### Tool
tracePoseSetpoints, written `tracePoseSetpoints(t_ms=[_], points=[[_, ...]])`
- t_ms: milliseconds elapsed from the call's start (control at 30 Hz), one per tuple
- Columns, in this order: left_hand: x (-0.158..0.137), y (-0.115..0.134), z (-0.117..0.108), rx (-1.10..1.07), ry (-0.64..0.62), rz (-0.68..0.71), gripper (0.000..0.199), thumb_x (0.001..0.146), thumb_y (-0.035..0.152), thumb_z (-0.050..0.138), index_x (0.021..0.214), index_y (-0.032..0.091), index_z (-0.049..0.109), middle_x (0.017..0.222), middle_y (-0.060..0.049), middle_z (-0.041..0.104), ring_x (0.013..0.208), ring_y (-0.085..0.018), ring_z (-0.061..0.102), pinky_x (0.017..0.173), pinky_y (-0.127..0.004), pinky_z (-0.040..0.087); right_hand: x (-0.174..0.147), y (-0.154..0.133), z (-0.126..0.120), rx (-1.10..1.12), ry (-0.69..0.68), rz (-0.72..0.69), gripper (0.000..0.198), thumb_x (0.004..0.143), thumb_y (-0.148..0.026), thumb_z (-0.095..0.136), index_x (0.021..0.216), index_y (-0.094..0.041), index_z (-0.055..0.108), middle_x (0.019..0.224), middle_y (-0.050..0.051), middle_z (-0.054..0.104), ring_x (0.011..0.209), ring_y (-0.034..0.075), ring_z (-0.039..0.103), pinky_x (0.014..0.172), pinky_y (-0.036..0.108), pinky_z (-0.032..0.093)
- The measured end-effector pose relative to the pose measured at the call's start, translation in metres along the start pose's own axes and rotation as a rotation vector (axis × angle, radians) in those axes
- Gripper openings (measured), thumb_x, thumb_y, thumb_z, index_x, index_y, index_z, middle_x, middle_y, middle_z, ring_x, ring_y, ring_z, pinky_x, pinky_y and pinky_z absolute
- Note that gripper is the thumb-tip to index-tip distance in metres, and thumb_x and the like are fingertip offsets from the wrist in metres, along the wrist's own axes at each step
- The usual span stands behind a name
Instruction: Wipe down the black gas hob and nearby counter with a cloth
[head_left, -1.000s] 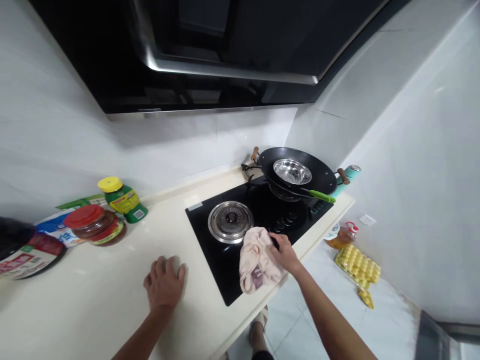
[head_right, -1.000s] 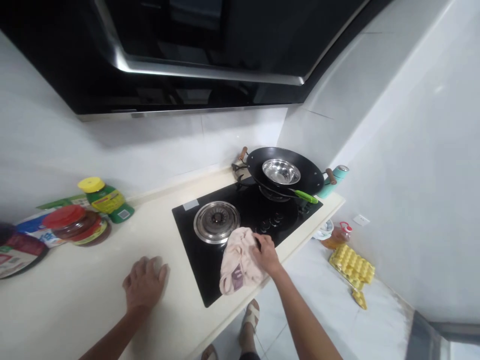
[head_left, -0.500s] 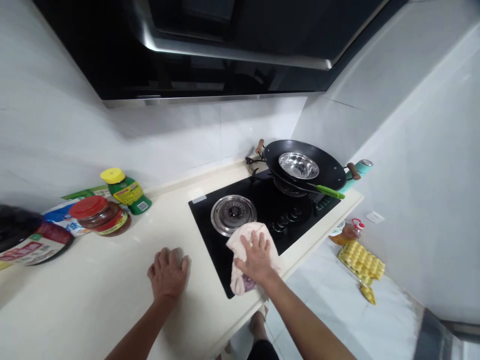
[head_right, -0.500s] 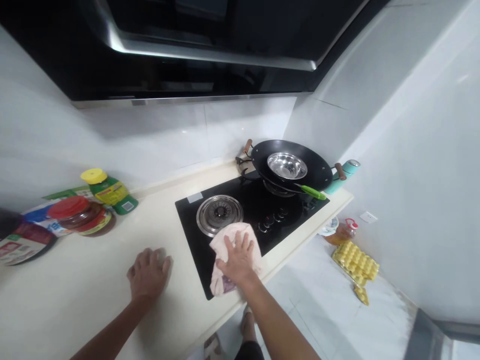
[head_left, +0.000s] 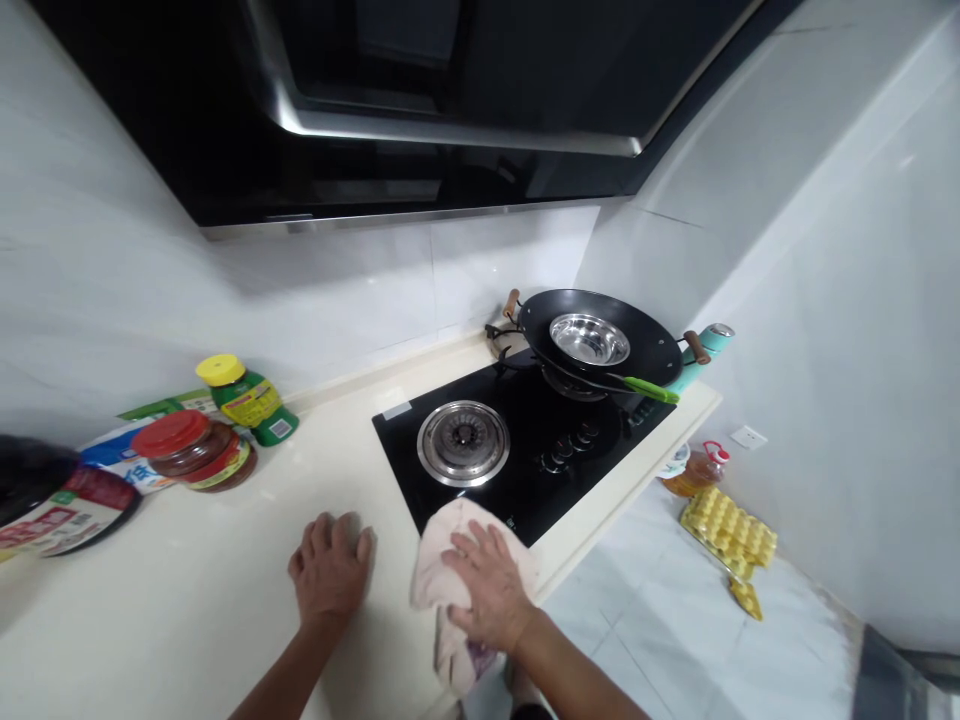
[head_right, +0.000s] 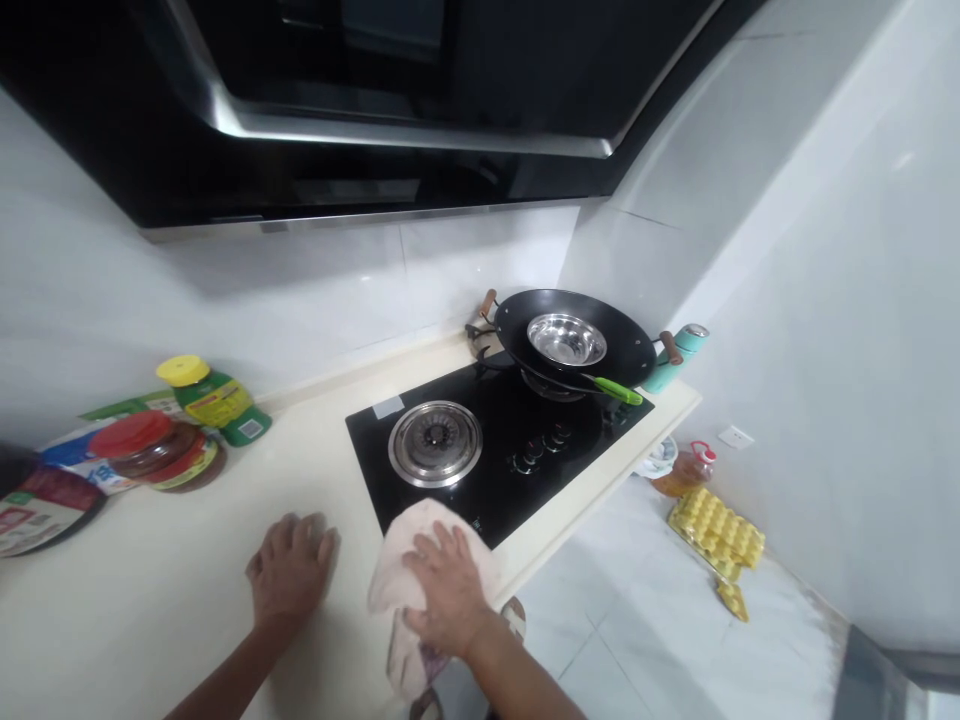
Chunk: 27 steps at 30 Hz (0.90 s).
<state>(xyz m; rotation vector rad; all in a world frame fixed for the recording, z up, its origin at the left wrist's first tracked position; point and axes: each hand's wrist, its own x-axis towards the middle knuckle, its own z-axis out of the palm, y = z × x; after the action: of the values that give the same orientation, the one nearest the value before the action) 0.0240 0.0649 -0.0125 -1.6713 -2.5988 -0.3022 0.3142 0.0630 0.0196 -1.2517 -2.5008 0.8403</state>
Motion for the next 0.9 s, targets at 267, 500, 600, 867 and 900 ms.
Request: tracePoseSetpoints(t_ms=[267, 500, 600, 867, 900], points=[[0.002, -0.001, 0.001, -0.020, -0.006, -0.013, 0.060, 0.102, 0.048, 0.029, 0.139, 0.014, 0.060, 0.158, -0.023, 0.047, 0.152, -0.037, 0.034, 0.120, -0.058, 0.032, 0.045, 0.065, -0.023, -0.195, 0.326, 0.435, 0.068, 0.088, -0.031, 0.065, 0.153, -0.017, 0.054, 0.174, 0.018, 0.026, 0.161, 0.040, 0.020, 0.128, 0.059, 0.021], [0.003, -0.011, 0.013, 0.001, 0.008, -0.024, 0.059, 0.100, 0.051, 0.029, 0.139, 0.020, 0.061, 0.158, -0.018, 0.049, 0.152, -0.035, 0.037, 0.120, -0.056, 0.034, 0.110, 0.101, -0.036, -0.147, 0.520, 0.554, 0.063, 0.093, -0.035, 0.057, 0.153, -0.016, 0.051, 0.172, 0.023, 0.028, 0.160, 0.045, 0.020, 0.123, 0.070, 0.018], [0.003, -0.016, 0.021, 0.011, 0.037, -0.019, 0.061, 0.099, 0.052, 0.029, 0.138, 0.020, 0.062, 0.157, -0.018, 0.051, 0.151, -0.036, 0.039, 0.120, -0.056, 0.035, 0.134, 0.124, -0.053, -0.158, 0.579, 0.607, 0.064, 0.095, -0.041, 0.055, 0.152, -0.011, 0.050, 0.169, 0.028, 0.029, 0.158, 0.048, 0.021, 0.121, 0.072, 0.017], [-0.001, -0.026, 0.033, 0.022, 0.084, -0.027, 0.054, 0.095, 0.052, 0.038, 0.135, 0.027, 0.064, 0.156, -0.014, 0.055, 0.149, -0.034, 0.044, 0.117, -0.056, 0.040, 0.199, 0.181, -0.109, -0.220, 0.482, 0.690, 0.072, 0.093, -0.047, 0.057, 0.156, -0.012, 0.049, 0.166, 0.028, 0.036, 0.155, 0.048, 0.028, 0.120, 0.065, 0.020], [-0.002, -0.027, 0.034, 0.017, 0.085, -0.027, 0.055, 0.095, 0.052, 0.038, 0.136, 0.027, 0.064, 0.156, -0.015, 0.055, 0.150, -0.034, 0.043, 0.117, -0.056, 0.040, 0.206, 0.189, -0.118, -0.228, 0.460, 0.653, 0.072, 0.093, -0.045, 0.057, 0.156, -0.012, 0.048, 0.165, 0.027, 0.038, 0.154, 0.046, 0.030, 0.121, 0.062, 0.021]])
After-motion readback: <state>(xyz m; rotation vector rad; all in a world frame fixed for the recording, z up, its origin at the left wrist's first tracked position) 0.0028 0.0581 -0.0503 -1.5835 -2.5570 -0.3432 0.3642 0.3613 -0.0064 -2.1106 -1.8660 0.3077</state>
